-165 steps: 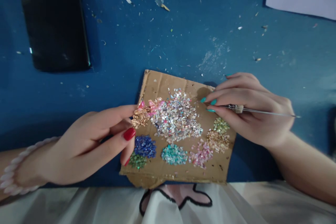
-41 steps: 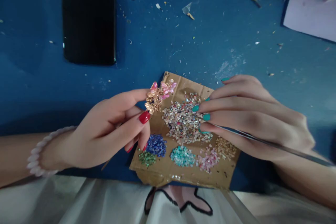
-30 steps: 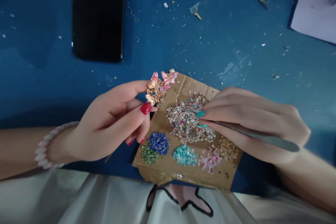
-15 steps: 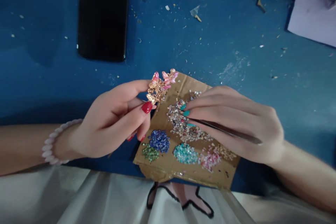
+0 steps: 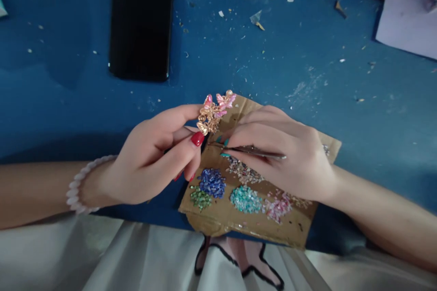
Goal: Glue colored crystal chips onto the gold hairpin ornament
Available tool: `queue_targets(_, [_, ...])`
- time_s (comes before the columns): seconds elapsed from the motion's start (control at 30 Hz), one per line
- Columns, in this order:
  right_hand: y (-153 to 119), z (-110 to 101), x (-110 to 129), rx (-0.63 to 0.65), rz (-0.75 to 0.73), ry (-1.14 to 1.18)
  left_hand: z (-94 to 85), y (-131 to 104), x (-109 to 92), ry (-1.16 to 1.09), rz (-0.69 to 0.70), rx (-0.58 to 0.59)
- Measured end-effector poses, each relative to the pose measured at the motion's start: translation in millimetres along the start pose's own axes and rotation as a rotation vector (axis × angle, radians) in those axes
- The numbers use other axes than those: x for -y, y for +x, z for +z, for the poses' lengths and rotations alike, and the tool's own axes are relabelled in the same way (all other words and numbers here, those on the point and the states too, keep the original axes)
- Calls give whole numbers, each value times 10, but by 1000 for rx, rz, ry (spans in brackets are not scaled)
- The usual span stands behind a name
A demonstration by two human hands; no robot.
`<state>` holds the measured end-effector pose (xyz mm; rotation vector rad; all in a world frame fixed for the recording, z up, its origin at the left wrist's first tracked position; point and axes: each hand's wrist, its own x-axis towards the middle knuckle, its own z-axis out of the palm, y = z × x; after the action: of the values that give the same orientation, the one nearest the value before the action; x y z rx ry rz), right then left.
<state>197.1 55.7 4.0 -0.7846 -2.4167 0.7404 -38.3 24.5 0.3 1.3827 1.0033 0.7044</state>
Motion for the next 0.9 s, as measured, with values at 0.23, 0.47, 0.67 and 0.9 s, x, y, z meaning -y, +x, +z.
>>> queue_targets(0.23, [-1, 15, -24, 4, 5, 19, -19, -30, 28, -13, -19, 0])
queue_targets(0.47, [-4, 25, -19, -10, 6, 19, -14, -12, 31, -2, -3, 3])
queue_targets(0.67, [-14, 30, -12, -20, 2, 22, -5, -14, 17, -7, 13, -5])
queue_targets(0.9, [-39, 2, -22, 8, -6, 17, 6, -10, 13, -5, 34, 3])
